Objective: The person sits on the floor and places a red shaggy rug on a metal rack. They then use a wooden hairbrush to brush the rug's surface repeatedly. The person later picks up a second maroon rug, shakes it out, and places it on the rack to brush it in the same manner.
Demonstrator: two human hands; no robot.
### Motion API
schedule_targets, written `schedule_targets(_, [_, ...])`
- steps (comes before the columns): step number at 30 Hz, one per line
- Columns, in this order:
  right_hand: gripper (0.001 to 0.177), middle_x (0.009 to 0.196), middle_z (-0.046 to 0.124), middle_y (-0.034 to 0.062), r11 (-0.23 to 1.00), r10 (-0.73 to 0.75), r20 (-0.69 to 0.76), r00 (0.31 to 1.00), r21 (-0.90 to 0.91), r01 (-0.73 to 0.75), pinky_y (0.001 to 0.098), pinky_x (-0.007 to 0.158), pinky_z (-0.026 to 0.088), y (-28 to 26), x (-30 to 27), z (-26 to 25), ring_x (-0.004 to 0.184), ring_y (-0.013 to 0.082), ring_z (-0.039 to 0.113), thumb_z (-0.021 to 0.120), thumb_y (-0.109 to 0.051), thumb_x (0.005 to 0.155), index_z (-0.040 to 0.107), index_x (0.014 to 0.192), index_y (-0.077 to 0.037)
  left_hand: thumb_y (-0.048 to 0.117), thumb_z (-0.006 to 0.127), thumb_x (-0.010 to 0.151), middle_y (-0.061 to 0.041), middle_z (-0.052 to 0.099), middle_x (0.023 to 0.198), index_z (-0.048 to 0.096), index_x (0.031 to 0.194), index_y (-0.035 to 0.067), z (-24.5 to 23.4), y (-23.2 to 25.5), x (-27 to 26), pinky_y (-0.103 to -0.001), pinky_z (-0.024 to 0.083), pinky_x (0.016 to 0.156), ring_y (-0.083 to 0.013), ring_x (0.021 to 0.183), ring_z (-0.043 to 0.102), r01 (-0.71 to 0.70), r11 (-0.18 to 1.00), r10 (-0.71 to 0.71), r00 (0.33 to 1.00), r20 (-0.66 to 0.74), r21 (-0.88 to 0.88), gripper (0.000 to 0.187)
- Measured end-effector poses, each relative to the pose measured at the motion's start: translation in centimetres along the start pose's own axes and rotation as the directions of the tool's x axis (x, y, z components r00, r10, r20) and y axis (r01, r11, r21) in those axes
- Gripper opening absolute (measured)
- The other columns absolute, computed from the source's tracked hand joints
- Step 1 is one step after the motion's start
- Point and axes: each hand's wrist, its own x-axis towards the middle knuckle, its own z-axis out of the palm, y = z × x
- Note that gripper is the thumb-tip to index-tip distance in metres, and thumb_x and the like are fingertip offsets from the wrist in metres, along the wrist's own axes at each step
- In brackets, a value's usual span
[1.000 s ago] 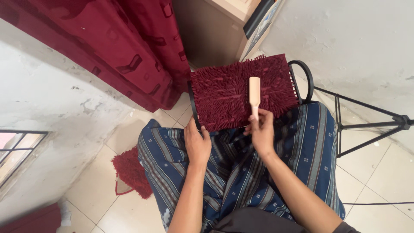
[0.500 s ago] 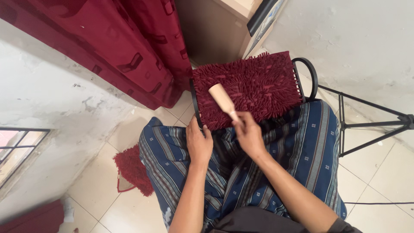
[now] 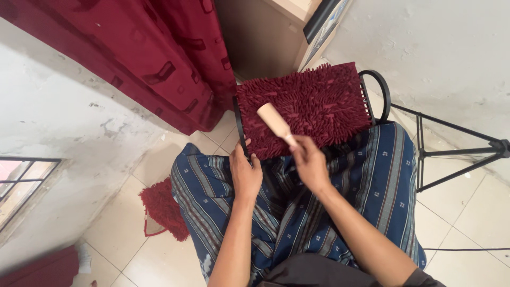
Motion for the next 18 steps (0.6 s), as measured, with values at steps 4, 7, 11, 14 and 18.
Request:
schedule_targets(4, [0.026, 0.096, 0.069, 0.0040, 0.998, 0.002, -0.162, 0.987, 0.062, 0.008, 0.0236, 0.065, 0.049, 1.2, 0.9, -0.9, 0.077, 0.0076, 0.059, 0.060, -0.013, 0.105, 0.058, 0.129, -0.002, 0.000, 0.060, 0.091, -0.012, 0.065, 0.136, 0.047, 0.144, 0.002, 0.1, 0.1, -0.1, -0.045, 0.042, 0.110, -0.0350, 0.131, 0.053, 0.005, 1.000, -0.006, 1.000, -0.010, -0.030, 0.055])
schedule_targets(7, [0.029, 0.091, 0.065, 0.0026, 0.986, 0.021, -0.059, 0.998, 0.169, -0.010, 0.0239, 0.060, 0.049, 0.8, 0.7, 0.3, 0.070, 0.0075, 0.054, 0.060, -0.014, 0.104, 0.057, 0.131, -0.003, 0.000, 0.060, 0.091, -0.012, 0.065, 0.136, 0.047, 0.144, 0.001, 0.1, 0.0, -0.1, -0.046, 0.042, 0.110, -0.0356, 0.131, 0.052, -0.010, 1.000, 0.010, 1.000, -0.010, -0.020, 0.055])
schedule_targets(11, [0.030, 0.083, 0.065, -0.0006, 0.991, -0.047, 0.131, 0.990, 0.127, 0.031, 0.0226, 0.060, 0.048, -0.5, -0.4, 2.0, 0.068, 0.0051, 0.054, 0.063, -0.013, 0.100, 0.061, 0.129, -0.004, 0.001, 0.060, 0.093, -0.012, 0.063, 0.138, 0.047, 0.143, 0.000, 0.2, -0.2, -0.1, -0.046, 0.042, 0.111, -0.0362, 0.132, 0.052, -0.020, 1.000, 0.020, 1.000, 0.019, -0.012, 0.052])
schedule_targets(14, [0.028, 0.078, 0.062, 0.0023, 0.996, 0.034, 0.114, 0.993, 0.077, -0.043, 0.0242, 0.056, 0.043, -0.3, 0.0, 1.1, 0.065, 0.0062, 0.050, 0.063, -0.013, 0.101, 0.065, 0.128, -0.005, 0.000, 0.059, 0.092, -0.012, 0.063, 0.138, 0.047, 0.144, 0.001, -0.1, 0.2, -0.1, -0.046, 0.042, 0.110, -0.0359, 0.131, 0.052, 0.009, 1.000, -0.008, 1.000, 0.024, -0.015, 0.053])
schedule_targets(18, [0.024, 0.089, 0.068, 0.0007, 0.992, -0.030, -0.062, 0.998, 0.121, 0.038, 0.0212, 0.061, 0.045, 1.9, 1.1, -1.6, 0.071, 0.0042, 0.051, 0.064, -0.012, 0.102, 0.066, 0.124, -0.003, 0.001, 0.058, 0.093, -0.011, 0.064, 0.137, 0.048, 0.143, 0.002, -0.3, 0.8, 0.0, -0.044, 0.044, 0.108, -0.0344, 0.130, 0.053, 0.051, 0.998, -0.050, 0.998, 0.033, -0.021, 0.051])
